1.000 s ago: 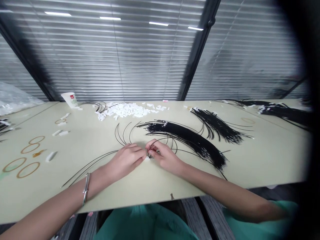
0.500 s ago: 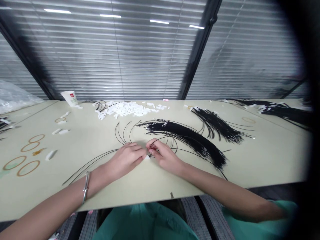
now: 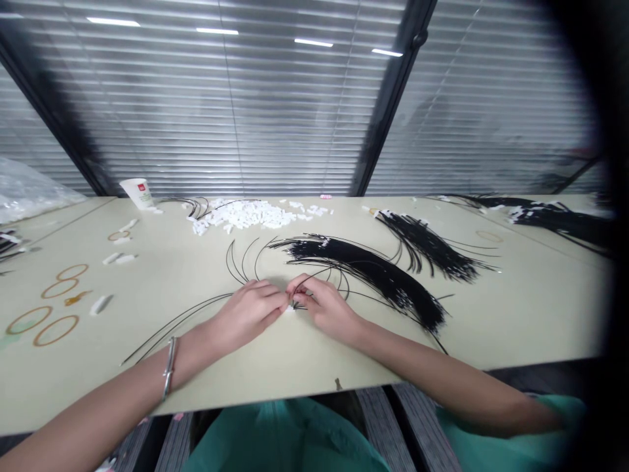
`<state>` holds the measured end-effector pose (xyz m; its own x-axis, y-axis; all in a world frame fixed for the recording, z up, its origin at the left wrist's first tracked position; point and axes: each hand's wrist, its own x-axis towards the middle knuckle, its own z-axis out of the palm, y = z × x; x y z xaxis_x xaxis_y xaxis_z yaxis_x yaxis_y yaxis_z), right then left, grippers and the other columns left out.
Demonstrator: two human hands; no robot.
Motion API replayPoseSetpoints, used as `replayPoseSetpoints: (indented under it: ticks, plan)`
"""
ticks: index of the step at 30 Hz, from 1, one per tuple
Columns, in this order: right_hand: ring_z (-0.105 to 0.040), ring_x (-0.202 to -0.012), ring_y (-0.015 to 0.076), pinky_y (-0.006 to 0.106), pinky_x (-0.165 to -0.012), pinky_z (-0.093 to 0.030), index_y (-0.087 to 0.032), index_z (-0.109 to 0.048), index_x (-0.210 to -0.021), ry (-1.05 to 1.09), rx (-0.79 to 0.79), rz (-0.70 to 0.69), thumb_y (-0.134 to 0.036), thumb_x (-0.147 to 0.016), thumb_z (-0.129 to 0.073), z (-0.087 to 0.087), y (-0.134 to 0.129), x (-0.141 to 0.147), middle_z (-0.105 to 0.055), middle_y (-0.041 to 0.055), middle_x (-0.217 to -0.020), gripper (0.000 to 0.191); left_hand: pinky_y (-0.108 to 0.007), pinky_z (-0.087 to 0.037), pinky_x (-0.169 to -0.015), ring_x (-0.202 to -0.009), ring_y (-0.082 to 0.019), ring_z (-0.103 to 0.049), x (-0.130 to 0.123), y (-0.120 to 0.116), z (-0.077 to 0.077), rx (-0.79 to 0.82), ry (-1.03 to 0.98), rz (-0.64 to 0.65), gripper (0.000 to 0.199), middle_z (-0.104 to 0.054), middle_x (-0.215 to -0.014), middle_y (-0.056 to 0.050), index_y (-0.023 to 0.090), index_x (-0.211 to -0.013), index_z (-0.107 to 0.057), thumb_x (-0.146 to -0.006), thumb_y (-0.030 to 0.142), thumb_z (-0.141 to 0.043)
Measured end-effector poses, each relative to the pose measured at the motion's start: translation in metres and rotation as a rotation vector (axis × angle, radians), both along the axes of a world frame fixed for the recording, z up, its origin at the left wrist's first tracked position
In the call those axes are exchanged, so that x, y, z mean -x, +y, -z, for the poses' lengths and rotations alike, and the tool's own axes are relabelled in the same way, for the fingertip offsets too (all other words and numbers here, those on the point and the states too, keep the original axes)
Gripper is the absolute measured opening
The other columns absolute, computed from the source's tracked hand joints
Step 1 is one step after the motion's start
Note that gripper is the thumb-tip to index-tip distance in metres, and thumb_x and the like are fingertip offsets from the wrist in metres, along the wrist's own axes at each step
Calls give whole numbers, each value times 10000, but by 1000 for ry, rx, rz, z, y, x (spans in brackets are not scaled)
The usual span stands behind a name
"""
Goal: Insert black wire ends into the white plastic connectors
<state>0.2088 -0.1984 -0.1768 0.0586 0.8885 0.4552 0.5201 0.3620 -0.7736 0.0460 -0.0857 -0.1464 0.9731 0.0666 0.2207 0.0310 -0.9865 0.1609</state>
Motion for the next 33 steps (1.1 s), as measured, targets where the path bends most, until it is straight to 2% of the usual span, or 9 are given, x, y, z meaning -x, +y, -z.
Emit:
replayPoseSetpoints:
  ticks: [6, 14, 22, 27, 33]
  plan:
    - [-531, -813, 66, 133, -739, -411, -124, -555, -934, 16, -7, -28, 13, -881, -418, -2, -1, 0, -545, -7, -866, 200, -272, -373, -805, -834, -115, -520, 0, 0, 1, -2, -13, 0, 214, -569, -816, -17, 165, -870, -554, -914, 238, -357]
    - [-532, -853, 94, 174, -798, -433, -111, -551, -979, 48, 84, -27, -40, -859, -467, -7, -1, 3, -549, 19, -911, 162, -280, -369, -805, -837, -117, -518, 0, 0, 0, 0, -15, 8, 212, -573, -823, -21, 162, -861, -561, -910, 227, -365]
    - [-523, -787, 86, 171, -733, -422, -117, -576, -916, 84, 141, -18, -49, -854, -468, 3, 5, 0, -541, 14, -902, 141, -278, -362, -774, -829, -120, -506, 0, -2, -3, -5, 31, -21, 209, -573, -833, -6, 171, -846, -552, -911, 236, -364]
    - [-510, -831, 95, 164, -736, -407, -110, -529, -928, 109, 204, -99, -56, -856, -461, -6, -2, 1, -530, 21, -914, 113, -282, -367, -765, -830, -122, -509, 0, -1, -2, -23, -6, -2, 196, -573, -842, -17, 167, -878, -557, -908, 232, -375]
    - [-499, -864, 105, 185, -781, -406, -118, -458, -971, 96, 218, -219, -156, -896, -490, -11, -4, -1, -510, 31, -932, 90, -285, -364, -754, -814, -121, -513, 0, -1, -2, -7, -2, 0, 191, -571, -817, -12, 164, -861, -548, -907, 231, -375]
